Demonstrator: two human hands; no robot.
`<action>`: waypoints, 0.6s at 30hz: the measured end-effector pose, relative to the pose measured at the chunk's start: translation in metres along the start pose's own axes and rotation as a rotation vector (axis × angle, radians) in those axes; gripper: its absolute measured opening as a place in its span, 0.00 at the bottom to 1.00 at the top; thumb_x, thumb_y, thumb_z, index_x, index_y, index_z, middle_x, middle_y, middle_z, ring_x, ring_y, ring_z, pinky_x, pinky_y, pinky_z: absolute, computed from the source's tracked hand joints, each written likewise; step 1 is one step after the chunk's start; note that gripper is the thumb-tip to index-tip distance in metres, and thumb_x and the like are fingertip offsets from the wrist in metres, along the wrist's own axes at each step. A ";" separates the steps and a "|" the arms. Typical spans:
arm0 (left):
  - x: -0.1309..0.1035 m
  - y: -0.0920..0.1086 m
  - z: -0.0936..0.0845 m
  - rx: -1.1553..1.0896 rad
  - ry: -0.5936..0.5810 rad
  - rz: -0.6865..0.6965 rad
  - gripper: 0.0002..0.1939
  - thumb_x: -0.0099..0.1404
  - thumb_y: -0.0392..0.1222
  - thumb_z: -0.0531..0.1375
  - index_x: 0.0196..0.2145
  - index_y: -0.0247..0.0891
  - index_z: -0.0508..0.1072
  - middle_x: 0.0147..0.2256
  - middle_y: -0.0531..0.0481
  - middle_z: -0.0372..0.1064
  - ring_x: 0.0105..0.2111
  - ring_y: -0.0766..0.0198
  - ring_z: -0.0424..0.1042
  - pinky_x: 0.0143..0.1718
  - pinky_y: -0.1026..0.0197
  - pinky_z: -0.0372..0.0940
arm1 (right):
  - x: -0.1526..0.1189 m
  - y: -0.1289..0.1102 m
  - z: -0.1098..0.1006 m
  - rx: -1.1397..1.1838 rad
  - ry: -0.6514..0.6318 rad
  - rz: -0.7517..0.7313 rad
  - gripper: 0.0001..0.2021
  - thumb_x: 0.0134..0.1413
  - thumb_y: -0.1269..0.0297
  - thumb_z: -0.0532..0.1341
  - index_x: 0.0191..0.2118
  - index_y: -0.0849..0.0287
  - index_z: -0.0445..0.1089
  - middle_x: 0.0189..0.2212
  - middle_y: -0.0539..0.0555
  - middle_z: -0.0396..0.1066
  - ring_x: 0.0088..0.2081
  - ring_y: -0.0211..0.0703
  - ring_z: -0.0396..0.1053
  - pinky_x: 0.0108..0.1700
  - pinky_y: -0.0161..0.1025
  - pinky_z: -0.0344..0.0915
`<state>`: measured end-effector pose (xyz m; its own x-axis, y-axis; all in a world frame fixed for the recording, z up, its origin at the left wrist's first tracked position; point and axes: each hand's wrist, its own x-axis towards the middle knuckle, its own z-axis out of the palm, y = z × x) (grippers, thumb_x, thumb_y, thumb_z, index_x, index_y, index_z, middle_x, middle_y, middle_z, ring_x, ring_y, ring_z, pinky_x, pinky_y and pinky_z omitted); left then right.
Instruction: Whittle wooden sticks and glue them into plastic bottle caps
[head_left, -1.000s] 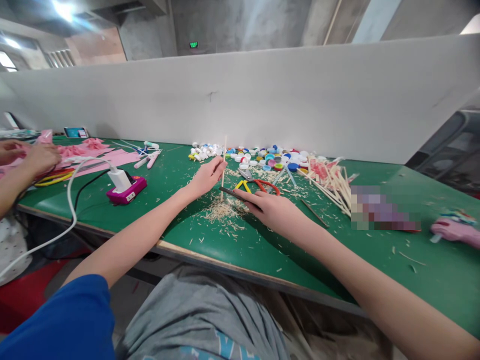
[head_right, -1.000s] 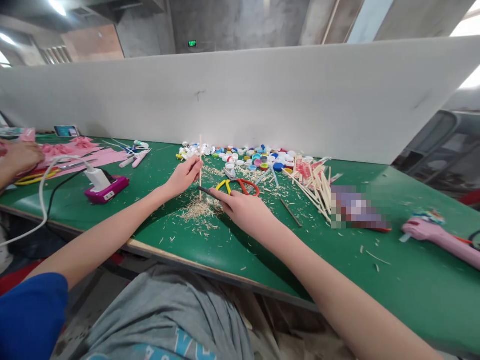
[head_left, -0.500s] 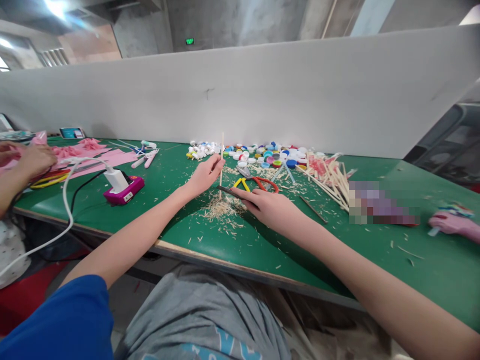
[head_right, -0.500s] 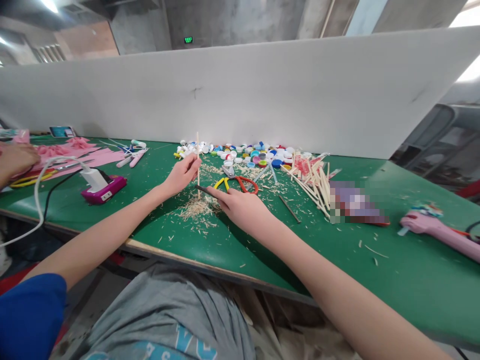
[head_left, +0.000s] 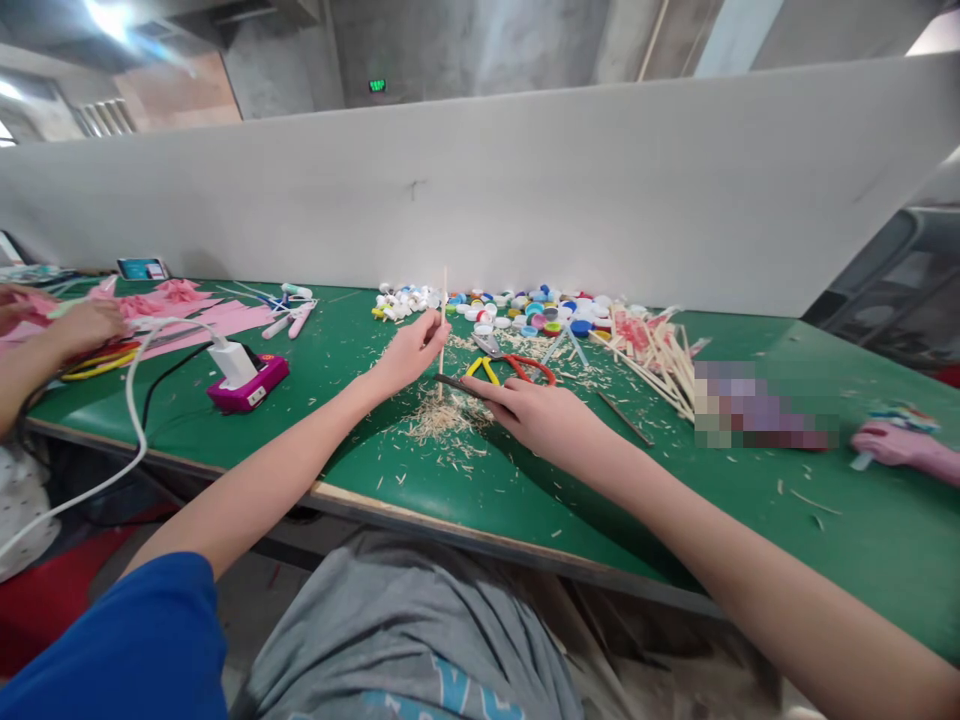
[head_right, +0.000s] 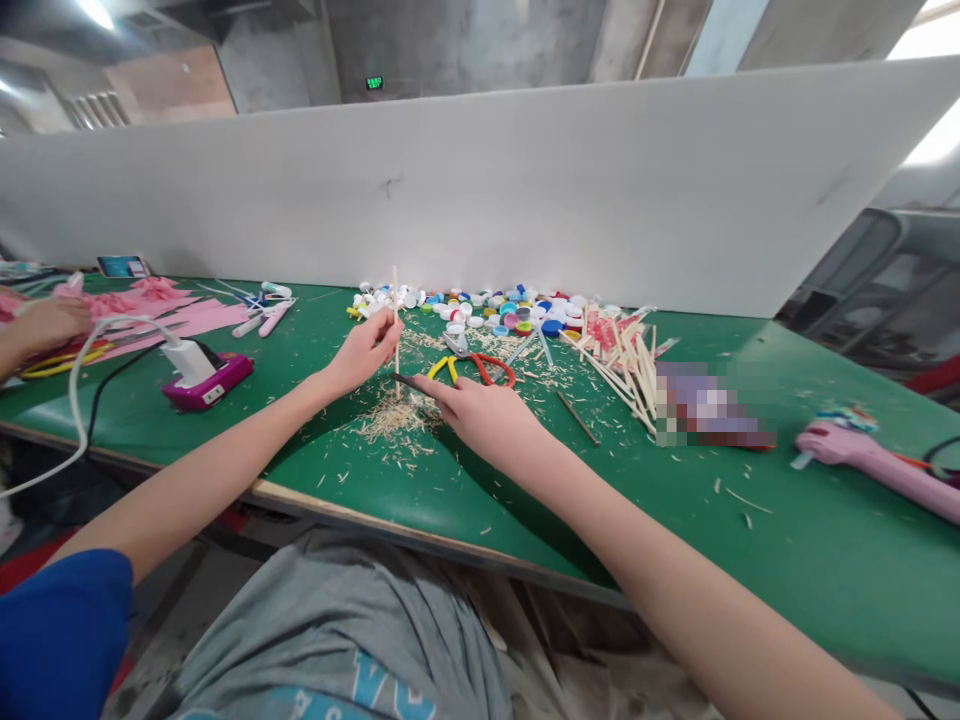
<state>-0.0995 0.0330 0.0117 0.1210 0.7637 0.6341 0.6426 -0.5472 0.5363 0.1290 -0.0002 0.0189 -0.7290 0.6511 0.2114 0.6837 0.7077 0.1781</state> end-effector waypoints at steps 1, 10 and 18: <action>0.000 0.001 0.000 0.000 -0.007 0.003 0.12 0.70 0.47 0.47 0.30 0.41 0.58 0.20 0.56 0.57 0.20 0.69 0.57 0.24 0.62 0.54 | 0.001 0.000 0.000 -0.005 -0.003 -0.004 0.24 0.67 0.59 0.45 0.65 0.37 0.48 0.36 0.51 0.68 0.28 0.37 0.63 0.27 0.35 0.46; 0.002 -0.007 -0.001 0.036 -0.034 0.001 0.12 0.71 0.48 0.45 0.31 0.41 0.57 0.20 0.55 0.58 0.19 0.68 0.58 0.24 0.61 0.54 | -0.002 0.001 0.000 0.051 0.015 0.015 0.23 0.66 0.60 0.46 0.64 0.36 0.50 0.35 0.51 0.68 0.28 0.36 0.64 0.27 0.35 0.47; 0.001 -0.002 0.001 0.018 -0.040 0.006 0.12 0.71 0.48 0.45 0.31 0.41 0.57 0.20 0.56 0.57 0.19 0.68 0.58 0.24 0.61 0.54 | 0.000 -0.002 -0.002 0.072 -0.003 0.025 0.23 0.66 0.59 0.46 0.64 0.34 0.50 0.36 0.50 0.67 0.29 0.37 0.64 0.28 0.34 0.49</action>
<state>-0.0997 0.0352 0.0109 0.1545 0.7738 0.6143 0.6554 -0.5456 0.5224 0.1276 -0.0016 0.0209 -0.7121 0.6694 0.2119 0.6974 0.7093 0.1028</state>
